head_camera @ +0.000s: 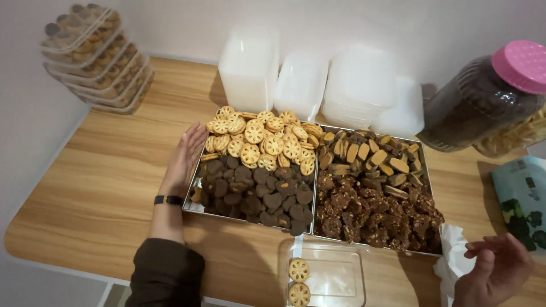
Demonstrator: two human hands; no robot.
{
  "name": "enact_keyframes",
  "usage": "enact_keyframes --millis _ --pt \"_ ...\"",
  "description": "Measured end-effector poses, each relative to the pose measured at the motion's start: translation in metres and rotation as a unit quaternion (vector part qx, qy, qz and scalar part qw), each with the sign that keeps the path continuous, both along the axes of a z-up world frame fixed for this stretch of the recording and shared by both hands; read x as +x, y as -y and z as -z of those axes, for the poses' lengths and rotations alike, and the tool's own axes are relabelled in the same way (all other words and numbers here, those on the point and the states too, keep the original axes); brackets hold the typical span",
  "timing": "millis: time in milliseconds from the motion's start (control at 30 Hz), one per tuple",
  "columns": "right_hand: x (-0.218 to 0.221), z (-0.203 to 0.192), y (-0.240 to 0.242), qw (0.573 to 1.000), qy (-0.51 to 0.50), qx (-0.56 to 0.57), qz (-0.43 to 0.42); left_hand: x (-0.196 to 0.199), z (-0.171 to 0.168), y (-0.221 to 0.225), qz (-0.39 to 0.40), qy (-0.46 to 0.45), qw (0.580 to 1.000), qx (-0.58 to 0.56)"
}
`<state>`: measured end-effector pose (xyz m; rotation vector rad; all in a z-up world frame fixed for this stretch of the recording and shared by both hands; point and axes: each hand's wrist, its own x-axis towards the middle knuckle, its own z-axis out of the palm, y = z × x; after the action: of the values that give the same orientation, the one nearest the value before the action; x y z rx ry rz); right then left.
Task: Assembling sandwich cookies by joining two halves and placing the finished cookies into a plastic container.
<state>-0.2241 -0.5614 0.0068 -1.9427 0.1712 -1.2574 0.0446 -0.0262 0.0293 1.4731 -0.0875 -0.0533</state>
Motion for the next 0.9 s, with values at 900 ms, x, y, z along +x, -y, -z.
enact_keyframes --millis 900 --pt "-0.014 0.035 0.03 0.988 0.025 0.083 -0.128 -0.005 -0.006 0.001 0.014 -0.055 0.998 -0.025"
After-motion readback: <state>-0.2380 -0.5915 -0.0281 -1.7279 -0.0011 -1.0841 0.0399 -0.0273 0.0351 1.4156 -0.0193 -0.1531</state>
